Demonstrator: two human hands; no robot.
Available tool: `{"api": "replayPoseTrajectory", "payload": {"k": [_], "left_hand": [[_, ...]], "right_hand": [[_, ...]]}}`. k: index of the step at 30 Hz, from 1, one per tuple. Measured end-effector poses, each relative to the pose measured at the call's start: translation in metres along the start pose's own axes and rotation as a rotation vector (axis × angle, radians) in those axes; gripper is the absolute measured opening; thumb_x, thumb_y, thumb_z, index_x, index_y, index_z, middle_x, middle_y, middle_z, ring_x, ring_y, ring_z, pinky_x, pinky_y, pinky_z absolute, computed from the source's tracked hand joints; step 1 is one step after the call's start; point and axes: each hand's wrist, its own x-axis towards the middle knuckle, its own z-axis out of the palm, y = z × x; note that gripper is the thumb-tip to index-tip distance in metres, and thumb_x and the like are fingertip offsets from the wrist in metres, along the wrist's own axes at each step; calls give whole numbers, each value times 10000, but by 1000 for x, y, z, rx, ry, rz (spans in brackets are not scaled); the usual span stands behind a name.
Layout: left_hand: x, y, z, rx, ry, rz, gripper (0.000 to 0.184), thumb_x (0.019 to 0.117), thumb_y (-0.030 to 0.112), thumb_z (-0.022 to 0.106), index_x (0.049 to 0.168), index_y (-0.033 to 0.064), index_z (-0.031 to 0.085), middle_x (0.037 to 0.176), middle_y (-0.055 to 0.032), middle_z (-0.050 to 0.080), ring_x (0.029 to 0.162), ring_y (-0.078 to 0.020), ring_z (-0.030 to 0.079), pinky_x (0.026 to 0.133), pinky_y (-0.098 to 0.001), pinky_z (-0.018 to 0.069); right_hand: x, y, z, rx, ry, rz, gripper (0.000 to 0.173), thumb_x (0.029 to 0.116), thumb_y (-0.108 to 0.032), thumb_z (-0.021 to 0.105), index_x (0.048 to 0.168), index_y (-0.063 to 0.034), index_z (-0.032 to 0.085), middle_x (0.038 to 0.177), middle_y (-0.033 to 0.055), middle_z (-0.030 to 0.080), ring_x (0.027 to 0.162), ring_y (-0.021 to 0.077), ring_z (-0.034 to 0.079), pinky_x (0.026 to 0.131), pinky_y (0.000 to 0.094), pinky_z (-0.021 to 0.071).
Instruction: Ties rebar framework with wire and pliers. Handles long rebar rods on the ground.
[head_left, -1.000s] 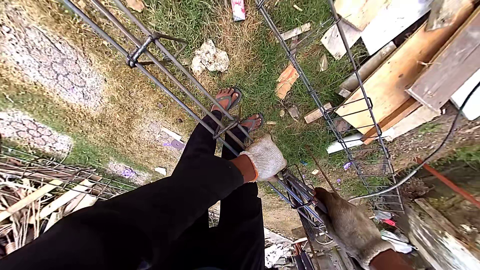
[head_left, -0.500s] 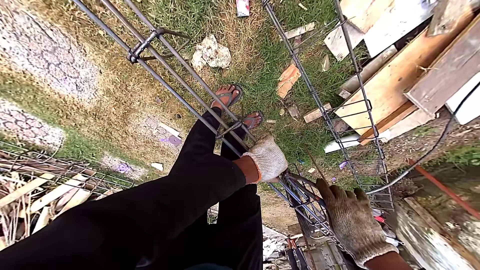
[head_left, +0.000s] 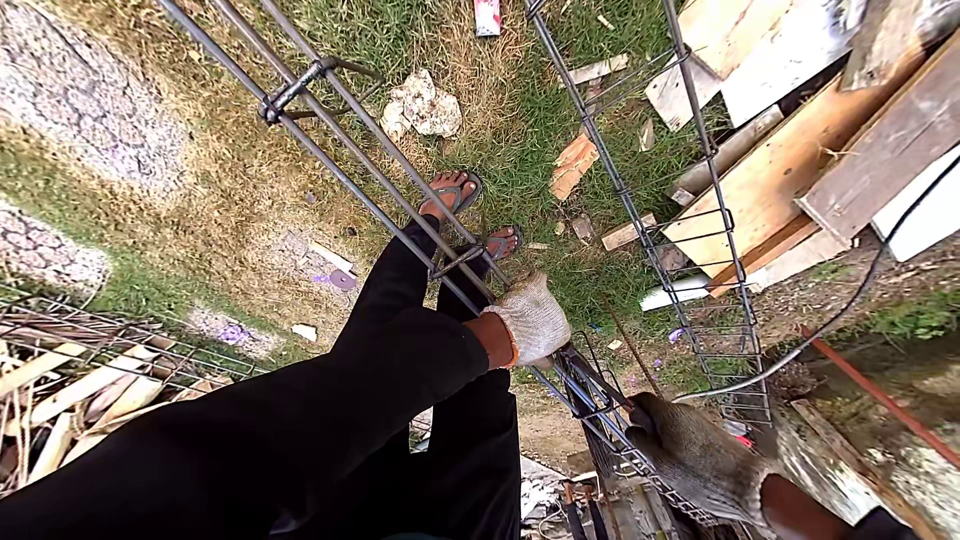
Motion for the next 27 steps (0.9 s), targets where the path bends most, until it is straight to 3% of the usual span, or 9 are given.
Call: {"api": "replayPoseTrajectory", "payload": {"k": [4, 6, 8, 10, 13, 16, 18, 24, 27], "left_hand": [[4, 2, 18, 12, 276, 49, 806, 724, 636, 811, 1369, 195, 614, 1123, -105, 719, 1055, -356, 660, 1146, -722, 257], [-19, 24, 15, -110, 453, 92, 786, 723, 484, 853, 1423, 254, 580, 1373, -58, 624, 1235, -352, 582, 1156, -724, 260], [-49, 58, 15, -178, 579, 167, 671, 853, 237, 772, 1475, 267, 520, 1531, -34, 507, 1359, -329, 512, 1110, -683, 352], [-67, 97, 38, -214, 787, 234, 440, 964, 105, 636, 1370, 268, 590, 1467, 7, 579, 1330, -250, 563, 1067, -538, 470], [-52, 135, 65, -263, 761, 272, 406, 1049, 115, 500, 1430, 248, 541, 1491, -7, 560, 1411, -226, 494, 1146, -454, 417], [-4, 140, 70, -305, 853, 331, 257, 1019, 159, 578, 1267, 204, 622, 1296, -76, 664, 1283, -286, 591, 1150, -487, 426], [22, 133, 69, -296, 954, 396, 180, 1014, 167, 588, 1179, 193, 653, 1117, -102, 692, 1077, -303, 661, 1038, -490, 497], [35, 124, 65, -263, 854, 337, 411, 981, 152, 616, 1373, 275, 609, 1069, -86, 690, 959, -285, 655, 912, -456, 515], [36, 128, 60, -301, 835, 198, 348, 969, 89, 619, 1300, 193, 634, 942, -42, 717, 874, -236, 680, 867, -416, 536]], "right_hand": [[-5, 18, 12, 706, -302, -52, 238, 960, -346, 646, 976, -108, 635, 714, 58, 627, 562, 178, 620, 527, 376, 551], [-7, 28, 20, 1087, -603, -110, 236, 998, -330, 614, 1100, -118, 641, 818, 49, 651, 633, 157, 639, 599, 360, 590], [-4, 34, 33, 1306, -780, -238, 242, 1019, -347, 578, 1127, -138, 633, 830, 30, 630, 663, 143, 633, 625, 347, 591], [-6, 33, 45, 1390, -827, -325, 229, 1000, -392, 630, 1030, -171, 682, 792, 0, 634, 655, 119, 628, 622, 320, 584], [-10, 33, 53, 1354, -734, -353, 217, 944, -385, 705, 967, -169, 703, 761, 19, 662, 637, 136, 654, 601, 329, 590], [-7, 45, 46, 1336, -721, -372, 200, 949, -369, 690, 996, -177, 725, 857, 10, 708, 741, 131, 693, 654, 320, 609], [-1, 51, 36, 1299, -772, -359, 244, 957, -392, 678, 1017, -156, 699, 871, 30, 687, 736, 155, 687, 644, 343, 613], [0, 41, 14, 1058, -653, -291, 204, 990, -271, 610, 1032, -78, 662, 864, 101, 708, 741, 231, 727, 677, 411, 640], [-5, 33, 12, 1020, -565, -277, 156, 892, -179, 704, 971, -51, 660, 835, 161, 716, 690, 285, 729, 617, 443, 636]]}}
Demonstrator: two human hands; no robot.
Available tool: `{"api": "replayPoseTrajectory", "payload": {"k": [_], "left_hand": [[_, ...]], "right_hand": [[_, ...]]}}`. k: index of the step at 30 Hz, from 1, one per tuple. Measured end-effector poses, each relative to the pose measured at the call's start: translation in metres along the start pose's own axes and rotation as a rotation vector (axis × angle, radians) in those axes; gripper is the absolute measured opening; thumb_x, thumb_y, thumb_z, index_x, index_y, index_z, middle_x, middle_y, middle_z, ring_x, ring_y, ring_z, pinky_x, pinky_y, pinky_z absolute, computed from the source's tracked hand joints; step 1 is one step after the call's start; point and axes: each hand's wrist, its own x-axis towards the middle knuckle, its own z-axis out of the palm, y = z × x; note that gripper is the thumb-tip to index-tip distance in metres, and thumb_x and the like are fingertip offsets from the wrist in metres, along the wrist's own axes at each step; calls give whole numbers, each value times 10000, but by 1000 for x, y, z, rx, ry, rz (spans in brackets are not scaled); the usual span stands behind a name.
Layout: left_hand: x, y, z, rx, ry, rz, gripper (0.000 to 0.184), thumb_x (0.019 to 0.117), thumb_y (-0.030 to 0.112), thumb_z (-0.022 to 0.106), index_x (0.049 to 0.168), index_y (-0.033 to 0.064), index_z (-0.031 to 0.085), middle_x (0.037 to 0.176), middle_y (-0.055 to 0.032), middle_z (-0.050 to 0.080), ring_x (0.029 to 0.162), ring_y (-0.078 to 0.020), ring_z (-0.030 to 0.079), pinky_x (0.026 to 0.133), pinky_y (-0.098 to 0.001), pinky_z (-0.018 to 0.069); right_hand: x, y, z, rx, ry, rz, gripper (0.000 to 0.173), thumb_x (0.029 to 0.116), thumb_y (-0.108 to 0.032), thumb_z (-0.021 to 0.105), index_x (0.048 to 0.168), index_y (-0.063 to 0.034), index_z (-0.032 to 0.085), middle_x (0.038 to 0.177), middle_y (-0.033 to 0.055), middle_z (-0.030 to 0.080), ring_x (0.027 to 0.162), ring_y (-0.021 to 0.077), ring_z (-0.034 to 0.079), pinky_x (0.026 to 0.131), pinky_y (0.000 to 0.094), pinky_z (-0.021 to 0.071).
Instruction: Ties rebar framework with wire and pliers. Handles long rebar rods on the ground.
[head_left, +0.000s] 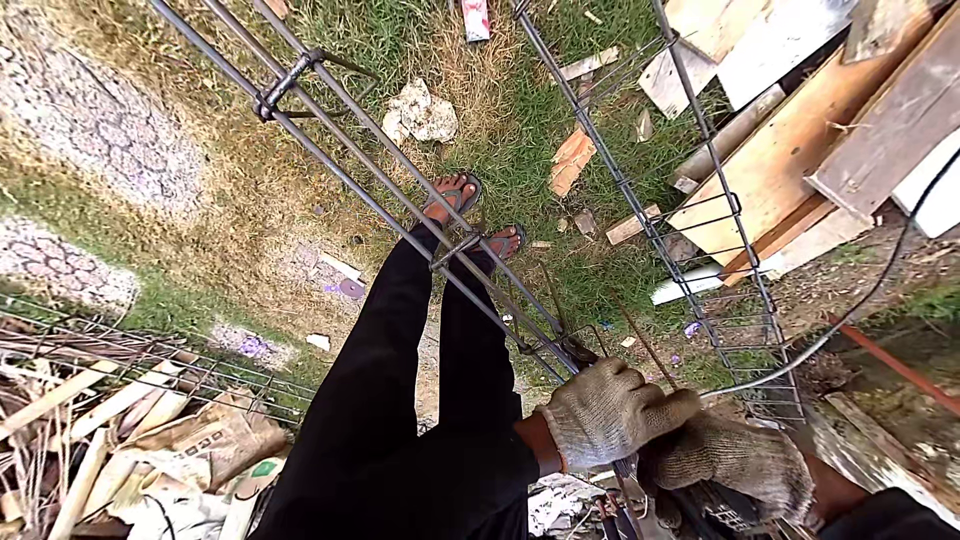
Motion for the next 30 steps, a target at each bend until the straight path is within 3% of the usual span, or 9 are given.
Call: {"api": "replayPoseTrajectory", "payload": {"k": [4, 6, 10, 15, 19, 22, 25, 27, 30], "left_hand": [[10, 3, -12, 28, -151, -48, 213, 945, 127, 655, 1157, 133, 669, 955, -78, 728, 916, -278, 693, 878, -455, 533], [18, 4, -15, 26, -182, -93, 196, 923, 132, 675, 1118, 124, 680, 941, -88, 730, 902, -287, 701, 841, -459, 546], [30, 10, -23, -74, -237, -207, 211, 916, 124, 677, 1127, 115, 687, 937, -95, 727, 904, -283, 700, 821, -465, 545], [29, 7, -26, -88, -333, -250, 213, 974, 119, 605, 1181, 122, 652, 930, -105, 715, 890, -293, 695, 810, -473, 546], [19, 10, -14, 105, -33, -79, 265, 935, 118, 666, 1189, 190, 692, 939, -63, 724, 830, -279, 688, 750, -478, 549], [6, 14, 1, 142, -16, -47, 276, 926, 137, 679, 1191, 216, 675, 1051, -70, 704, 919, -301, 669, 799, -514, 536], [2, 5, 8, 130, -163, -39, 177, 952, 143, 643, 1117, 174, 698, 1039, -87, 711, 934, -307, 676, 807, -502, 541], [5, -6, 4, 125, -275, 13, 153, 981, 102, 584, 1072, 120, 705, 987, -112, 715, 918, -312, 685, 819, -497, 547], [11, 2, -5, 67, -455, 0, 153, 973, 83, 598, 1092, 84, 695, 973, -139, 712, 924, -330, 683, 851, -519, 536]], "right_hand": [[-7, -1, 17, -598, 529, 31, 497, 702, -533, 865, 988, -159, 704, 815, 44, 716, 714, 204, 713, 645, 465, 614], [-20, -3, 38, -1030, 781, 68, 706, 771, -687, 728, 1133, -84, 659, 913, 129, 703, 838, 322, 703, 722, 586, 566], [-22, -3, 83, -1422, 1108, 203, 696, 826, -451, 758, 1284, 49, 598, 1071, 297, 665, 918, 494, 688, 682, 623, 554], [-22, -16, 56, -1165, 820, 285, 463, 908, -464, 675, 1156, -75, 641, 989, 191, 701, 936, 398, 701, 787, 623, 549], [-19, 2, 8, -713, 581, 59, 283, 847, -430, 750, 890, -161, 673, 695, 12, 623, 606, 164, 610, 567, 417, 518], [-12, 21, -1, 2, 215, 14, 126, 943, -256, 661, 924, -133, 642, 676, 6, 581, 500, 105, 534, 449, 277, 482], [18, 70, -12, 416, -230, -109, 334, 981, -457, 587, 1099, -151, 646, 797, 7, 609, 547, 85, 543, 461, 247, 479], [30, 74, -15, 340, -206, -153, 502, 955, -580, 595, 1154, -125, 670, 862, 70, 679, 652, 174, 655, 551, 345, 576], [10, 56, 8, -131, 349, -74, 448, 925, -497, 670, 1105, -87, 676, 888, 129, 742, 730, 281, 746, 652, 498, 646]]}}
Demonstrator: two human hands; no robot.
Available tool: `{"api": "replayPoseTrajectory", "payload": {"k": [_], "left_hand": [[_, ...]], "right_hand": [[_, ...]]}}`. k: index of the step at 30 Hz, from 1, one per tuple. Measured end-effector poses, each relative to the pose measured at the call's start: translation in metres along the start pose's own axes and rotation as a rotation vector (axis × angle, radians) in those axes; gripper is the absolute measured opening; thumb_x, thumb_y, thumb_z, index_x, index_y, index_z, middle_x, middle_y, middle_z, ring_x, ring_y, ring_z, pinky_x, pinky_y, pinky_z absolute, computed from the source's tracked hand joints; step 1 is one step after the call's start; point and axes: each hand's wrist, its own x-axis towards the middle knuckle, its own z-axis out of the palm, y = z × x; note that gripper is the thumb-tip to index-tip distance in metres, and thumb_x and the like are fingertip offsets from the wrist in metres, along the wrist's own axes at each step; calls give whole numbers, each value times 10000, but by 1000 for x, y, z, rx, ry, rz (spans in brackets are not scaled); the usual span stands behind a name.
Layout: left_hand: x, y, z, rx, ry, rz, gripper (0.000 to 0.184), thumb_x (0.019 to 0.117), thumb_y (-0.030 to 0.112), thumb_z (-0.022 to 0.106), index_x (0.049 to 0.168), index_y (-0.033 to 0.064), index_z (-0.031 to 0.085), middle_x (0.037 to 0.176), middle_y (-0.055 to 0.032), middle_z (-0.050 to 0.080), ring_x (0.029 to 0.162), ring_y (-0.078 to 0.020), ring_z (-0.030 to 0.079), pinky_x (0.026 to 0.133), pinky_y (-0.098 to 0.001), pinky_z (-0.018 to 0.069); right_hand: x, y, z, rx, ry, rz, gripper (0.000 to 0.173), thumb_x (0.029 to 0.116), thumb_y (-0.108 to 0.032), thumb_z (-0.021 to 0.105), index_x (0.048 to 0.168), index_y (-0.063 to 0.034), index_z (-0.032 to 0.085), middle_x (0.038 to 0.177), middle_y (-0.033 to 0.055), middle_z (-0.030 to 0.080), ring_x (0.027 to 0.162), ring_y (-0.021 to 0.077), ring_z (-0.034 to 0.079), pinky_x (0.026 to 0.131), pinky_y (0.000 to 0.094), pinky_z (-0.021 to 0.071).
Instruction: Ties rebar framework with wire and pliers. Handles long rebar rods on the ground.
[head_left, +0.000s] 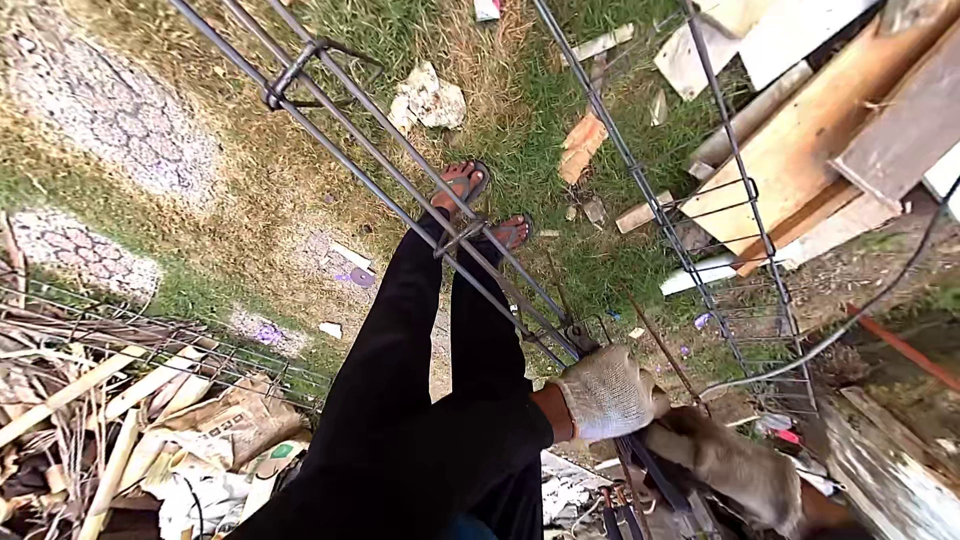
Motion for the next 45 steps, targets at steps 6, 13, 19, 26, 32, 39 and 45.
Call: {"api": "replayPoseTrajectory", "payload": {"k": [6, 13, 19, 26, 32, 39, 45], "left_hand": [[16, 6, -33, -111, -219, -114, 351, 851, 148, 744, 1188, 113, 654, 1017, -134, 706, 956, -335, 677, 837, -545, 520], [-6, 11, -7, 180, 131, -51, 234, 974, 67, 592, 1189, 128, 662, 1035, -107, 714, 957, -312, 689, 911, -537, 533], [-26, -1, 4, 227, 265, 73, 114, 968, 107, 606, 1013, 146, 703, 990, -77, 718, 961, -296, 686, 891, -494, 541], [1, 18, -40, 143, -545, -28, 122, 961, 52, 586, 886, -3, 665, 854, -191, 652, 827, -386, 648, 691, -565, 505], [14, 41, -41, 230, -743, -186, 220, 971, -26, 525, 1131, -41, 675, 1144, -281, 651, 1084, -457, 619, 906, -624, 484], [-56, 4, -7, 312, -167, 109, 223, 986, 13, 558, 1169, 96, 653, 1245, -108, 657, 1290, -302, 561, 1163, -476, 392], [-66, 10, 14, 391, -71, 161, 227, 1014, 28, 518, 1171, 115, 657, 1280, -95, 667, 1364, -307, 518, 1195, -492, 355]], "right_hand": [[-30, -29, 65, -1105, 873, 57, 864, 723, -455, 861, 1379, 13, 551, 1151, 282, 664, 1006, 487, 674, 761, 639, 554], [-18, -18, 26, -423, 237, 17, 298, 907, -381, 689, 986, -96, 652, 767, 100, 639, 668, 262, 629, 599, 488, 516], [21, 45, 31, 650, -657, -241, 479, 999, -520, 538, 1213, -106, 650, 804, 59, 673, 615, 176, 663, 537, 380, 601], [5, 28, 66, -87, 237, -167, 589, 764, -433, 859, 1190, -105, 619, 915, 66, 717, 735, 232, 707, 660, 467, 614], [45, 61, 90, 515, -13, -386, 186, 963, -231, 622, 958, -47, 652, 772, 93, 680, 646, 215, 667, 617, 412, 593], [100, 88, 130, 1156, -857, -734, 303, 973, -371, 639, 1195, -168, 670, 826, 9, 650, 610, 115, 609, 525, 288, 533], [64, 84, 127, 696, -190, -594, 224, 1009, -159, 521, 992, 12, 664, 828, 155, 700, 699, 271, 695, 662, 470, 616]]}}
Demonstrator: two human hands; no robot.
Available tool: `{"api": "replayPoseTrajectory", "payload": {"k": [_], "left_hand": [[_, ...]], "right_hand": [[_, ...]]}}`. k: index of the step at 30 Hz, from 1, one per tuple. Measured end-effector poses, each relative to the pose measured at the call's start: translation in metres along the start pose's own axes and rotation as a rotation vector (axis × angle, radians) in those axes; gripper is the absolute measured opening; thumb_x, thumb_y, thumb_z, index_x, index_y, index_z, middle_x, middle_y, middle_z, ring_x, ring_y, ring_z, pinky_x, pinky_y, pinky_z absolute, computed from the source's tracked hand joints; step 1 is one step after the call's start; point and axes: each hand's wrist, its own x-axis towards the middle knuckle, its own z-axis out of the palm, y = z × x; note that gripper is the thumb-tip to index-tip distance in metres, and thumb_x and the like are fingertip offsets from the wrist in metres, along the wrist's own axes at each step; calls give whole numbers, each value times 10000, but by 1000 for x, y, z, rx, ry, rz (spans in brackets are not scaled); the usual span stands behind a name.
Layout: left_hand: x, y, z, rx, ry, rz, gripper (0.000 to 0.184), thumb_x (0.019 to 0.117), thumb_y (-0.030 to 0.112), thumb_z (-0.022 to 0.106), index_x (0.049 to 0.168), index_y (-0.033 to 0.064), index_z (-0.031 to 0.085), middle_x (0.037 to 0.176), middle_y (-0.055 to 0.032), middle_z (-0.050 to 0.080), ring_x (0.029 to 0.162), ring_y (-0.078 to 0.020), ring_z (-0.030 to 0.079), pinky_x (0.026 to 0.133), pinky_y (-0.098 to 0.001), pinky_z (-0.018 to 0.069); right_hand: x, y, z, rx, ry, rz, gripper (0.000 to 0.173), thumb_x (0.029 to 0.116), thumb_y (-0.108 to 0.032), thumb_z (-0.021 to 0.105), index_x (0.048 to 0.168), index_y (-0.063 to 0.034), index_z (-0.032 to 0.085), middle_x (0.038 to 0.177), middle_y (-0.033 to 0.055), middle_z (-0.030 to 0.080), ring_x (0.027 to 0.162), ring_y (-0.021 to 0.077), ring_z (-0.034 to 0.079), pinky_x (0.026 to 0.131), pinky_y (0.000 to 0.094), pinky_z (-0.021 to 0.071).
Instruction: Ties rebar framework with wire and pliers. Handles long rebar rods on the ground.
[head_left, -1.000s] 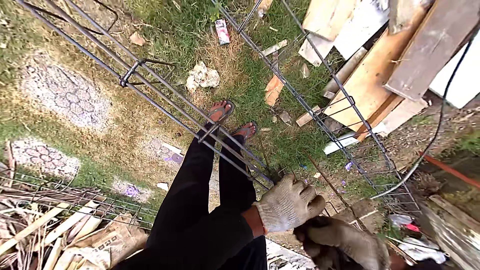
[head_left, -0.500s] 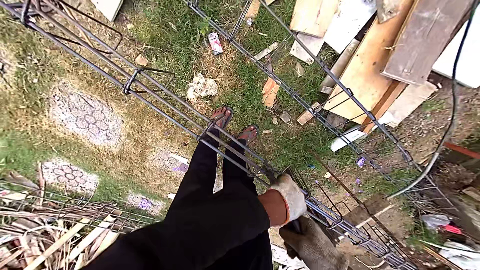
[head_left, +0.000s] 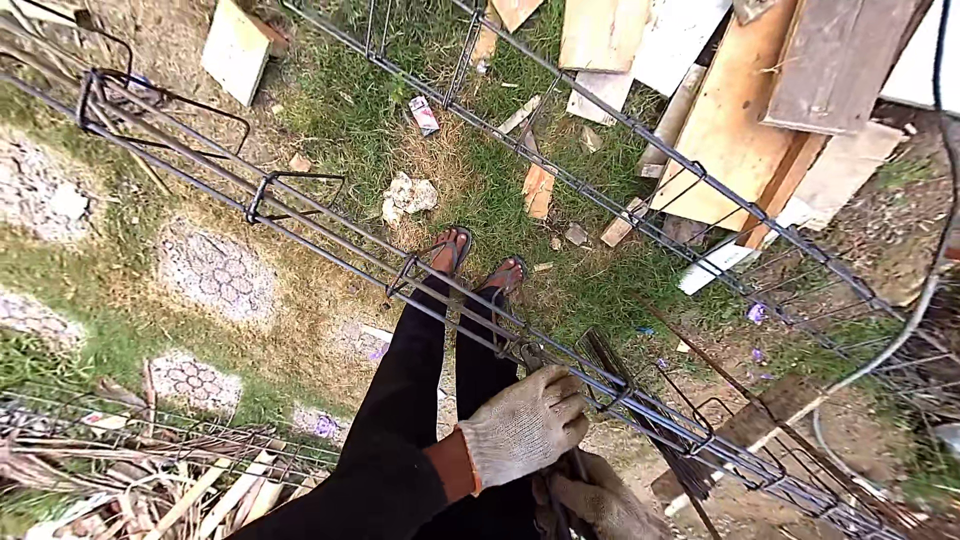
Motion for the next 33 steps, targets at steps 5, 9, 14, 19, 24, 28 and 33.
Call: {"api": "replayPoseTrajectory", "payload": {"k": [5, 9, 14, 19, 24, 28, 33], "left_hand": [[9, 30, -14, -231, 199, 109, 367, 971, 89, 621, 1322, 194, 648, 1466, -53, 589, 1455, -288, 441, 1242, -507, 295], [2, 34, -29, -410, 495, -94, 223, 994, 133, 566, 1181, 162, 684, 1314, -52, 676, 1318, -246, 577, 1151, -469, 444], [-19, -20, -47, -522, 664, -440, 235, 1000, 183, 613, 1197, 116, 723, 1179, -28, 736, 1071, -147, 707, 917, -376, 616], [-30, -53, -90, -639, 584, -716, 325, 1026, 265, 562, 1222, 35, 681, 1105, -66, 740, 971, -165, 728, 869, -386, 628], [-6, -60, -109, -877, 447, -782, 455, 1098, 326, 374, 1400, 50, 574, 1178, -133, 733, 930, -283, 754, 824, -467, 648], [19, -49, -106, -1035, 381, -789, 365, 1072, 326, 467, 1102, 47, 700, 915, -99, 725, 806, -201, 703, 753, -399, 619], [21, -34, -109, -1132, 312, -823, 254, 1031, 176, 544, 1183, 10, 662, 809, -105, 699, 644, -176, 659, 584, -326, 586]], "right_hand": [[-15, -22, -16, -193, 351, -324, 206, 994, -129, 598, 1163, -31, 661, 958, 33, 732, 864, 121, 704, 793, 340, 613], [6, -64, -34, -158, 488, -415, 411, 917, -256, 675, 1268, -46, 647, 993, 94, 727, 859, 197, 701, 748, 391, 604], [21, -91, -17, 382, 80, -680, 675, 999, -123, 526, 1609, -251, 268, 1405, 205, 587, 1111, 372, 675, 933, 551, 573], [41, -87, 22, 512, -76, -751, 648, 966, -126, 539, 1573, -142, 314, 1410, 234, 573, 1153, 387, 655, 938, 566, 567], [48, -56, 47, 359, -22, -705, 629, 887, -97, 646, 1484, -18, 463, 1325, 178, 638, 1069, 272, 670, 879, 451, 585], [43, -40, 63, 120, 229, -669, 467, 883, -177, 732, 1334, -101, 639, 1112, 45, 714, 945, 143, 673, 831, 367, 576], [35, -25, 89, 264, 189, -736, 570, 897, -104, 680, 1454, -104, 561, 1223, 78, 695, 949, 152, 680, 796, 347, 585]]}}
